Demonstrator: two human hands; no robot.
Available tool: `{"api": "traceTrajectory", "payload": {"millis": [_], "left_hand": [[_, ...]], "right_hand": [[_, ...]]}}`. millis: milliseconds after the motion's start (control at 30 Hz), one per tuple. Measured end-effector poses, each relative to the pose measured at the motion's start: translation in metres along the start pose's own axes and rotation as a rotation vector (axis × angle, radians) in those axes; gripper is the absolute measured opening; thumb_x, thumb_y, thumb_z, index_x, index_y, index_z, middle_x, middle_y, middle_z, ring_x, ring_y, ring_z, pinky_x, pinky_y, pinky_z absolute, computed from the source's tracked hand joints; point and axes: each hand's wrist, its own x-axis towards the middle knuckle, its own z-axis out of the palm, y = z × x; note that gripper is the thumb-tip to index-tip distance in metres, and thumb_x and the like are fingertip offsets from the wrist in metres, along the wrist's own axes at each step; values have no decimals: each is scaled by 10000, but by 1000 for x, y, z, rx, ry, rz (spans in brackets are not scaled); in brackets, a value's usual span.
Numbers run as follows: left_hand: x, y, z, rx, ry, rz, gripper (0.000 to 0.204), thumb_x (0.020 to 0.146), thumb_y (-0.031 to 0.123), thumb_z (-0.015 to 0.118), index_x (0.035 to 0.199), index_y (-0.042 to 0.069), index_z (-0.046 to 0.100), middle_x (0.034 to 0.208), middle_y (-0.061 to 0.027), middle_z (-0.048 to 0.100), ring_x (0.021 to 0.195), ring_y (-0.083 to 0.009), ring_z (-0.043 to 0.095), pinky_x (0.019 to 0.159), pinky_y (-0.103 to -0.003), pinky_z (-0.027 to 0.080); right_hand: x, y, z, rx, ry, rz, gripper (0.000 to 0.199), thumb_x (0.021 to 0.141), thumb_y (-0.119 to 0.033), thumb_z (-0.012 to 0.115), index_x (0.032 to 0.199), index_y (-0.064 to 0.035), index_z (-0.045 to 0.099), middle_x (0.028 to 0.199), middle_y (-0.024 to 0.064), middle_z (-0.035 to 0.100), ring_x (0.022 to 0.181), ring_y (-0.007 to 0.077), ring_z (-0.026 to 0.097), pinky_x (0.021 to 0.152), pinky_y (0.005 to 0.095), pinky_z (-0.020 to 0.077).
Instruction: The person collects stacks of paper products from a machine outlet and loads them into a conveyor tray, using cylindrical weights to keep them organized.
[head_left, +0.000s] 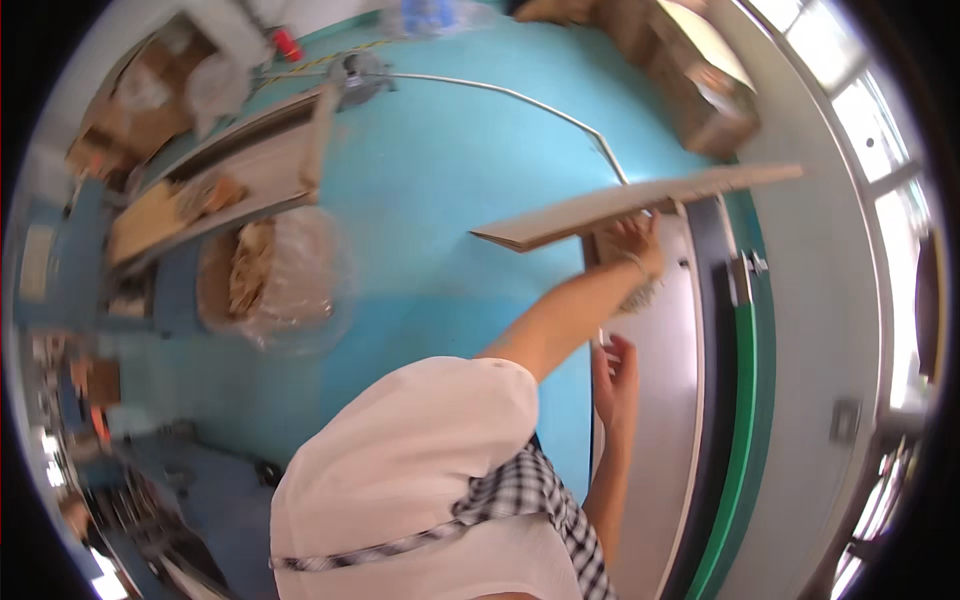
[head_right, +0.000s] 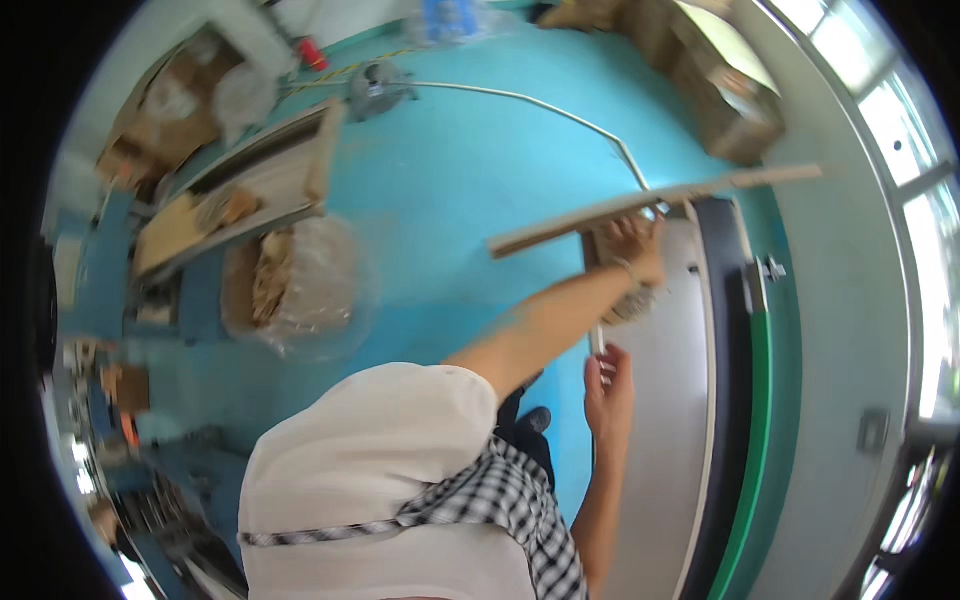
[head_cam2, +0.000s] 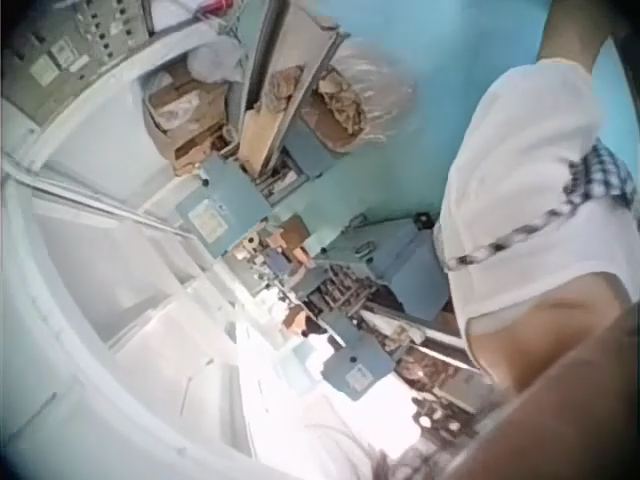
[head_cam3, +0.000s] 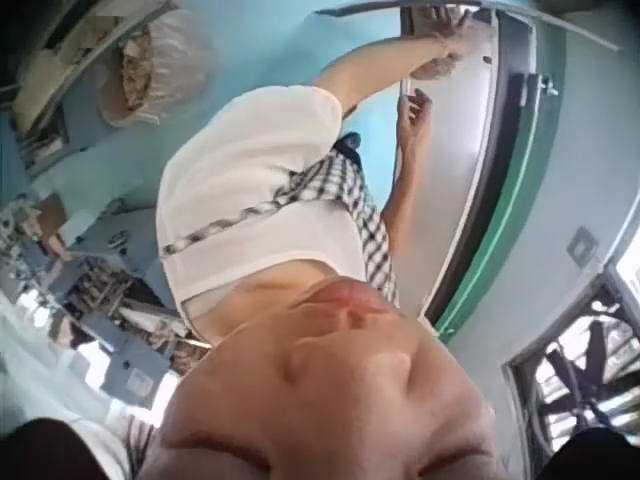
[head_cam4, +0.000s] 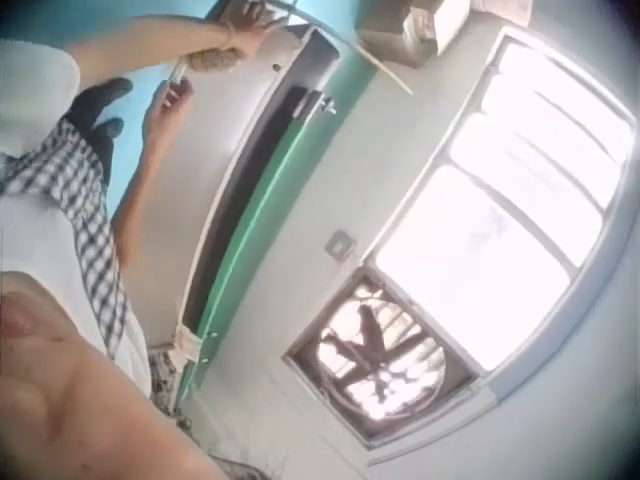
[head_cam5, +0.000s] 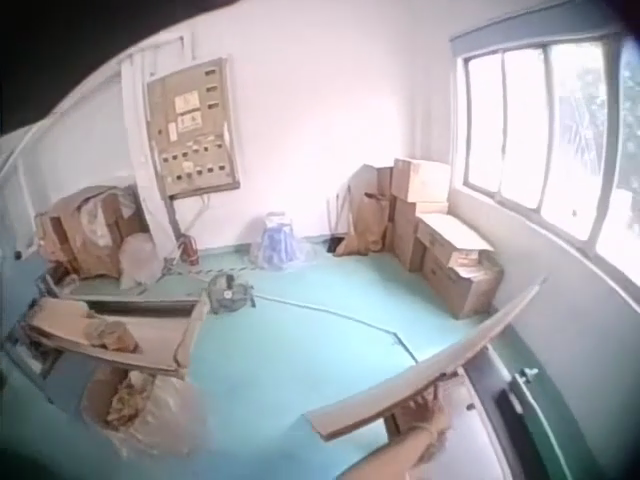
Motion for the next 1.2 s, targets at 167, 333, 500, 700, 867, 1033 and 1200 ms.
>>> {"api": "traceTrajectory", "payload": {"millis": [167, 333, 500, 700, 867, 1033, 1200], "left_hand": [[-28, -36, -71, -3, 107, 135, 729, 739, 316, 636, 1390, 62, 428, 1372, -254, 541, 1362, -466, 391, 1118, -596, 200], [-43, -12, -91, 96, 161, 368, 825, 625, 294, 779, 1309, 77, 370, 1259, -248, 575, 1215, -437, 521, 1117, -581, 243], [-45, 20, -97, -1, 203, 540, 955, 615, 394, 795, 1398, 97, 336, 1153, -251, 628, 1156, -410, 578, 1137, -610, 219], [-99, 74, -64, -197, 34, 767, 961, 627, 434, 782, 1419, 124, 334, 1118, -249, 605, 1110, -433, 580, 1034, -601, 328], [-161, 92, 15, 92, -227, 651, 1005, 692, 529, 778, 1483, 123, 309, 1119, -276, 604, 1080, -456, 595, 979, -597, 365], [-196, 91, 62, -525, -181, 715, 824, 835, 470, 770, 1403, -5, 407, 1190, -273, 590, 1093, -435, 599, 938, -527, 467], [-208, 67, 72, -531, -354, 565, 848, 847, 399, 779, 1422, -72, 371, 1234, -267, 561, 1159, -424, 560, 1006, -476, 448]], "right_hand": [[28, 17, 34, 84, 64, 95, 722, 967, -267, 671, 1522, -39, 270, 1169, 200, 648, 907, 261, 706, 773, 383, 571], [50, 5, 51, 195, 154, 96, 899, 967, -280, 669, 1547, 0, 42, 1286, 254, 592, 962, 295, 709, 817, 390, 565], [51, 2, 47, 305, 142, 85, 826, 963, -281, 676, 1527, 2, 142, 1253, 233, 620, 962, 290, 710, 818, 376, 565], [-5, 7, -22, 457, 607, 22, 284, 1022, -192, 599, 1212, 14, 556, 968, 98, 667, 787, 142, 642, 687, 289, 536], [-49, 62, -99, 446, 905, 191, 258, 1053, -251, 550, 1153, -16, 589, 914, 34, 614, 750, 86, 561, 691, 252, 492], [-70, 124, -120, 466, 892, 319, 372, 1053, -341, 534, 1176, -7, 645, 937, 49, 631, 891, 163, 586, 847, 303, 483], [-73, 116, -127, -130, 1048, 313, 426, 1000, -383, 615, 1100, 26, 677, 958, 116, 653, 877, 210, 611, 832, 313, 490]]}}
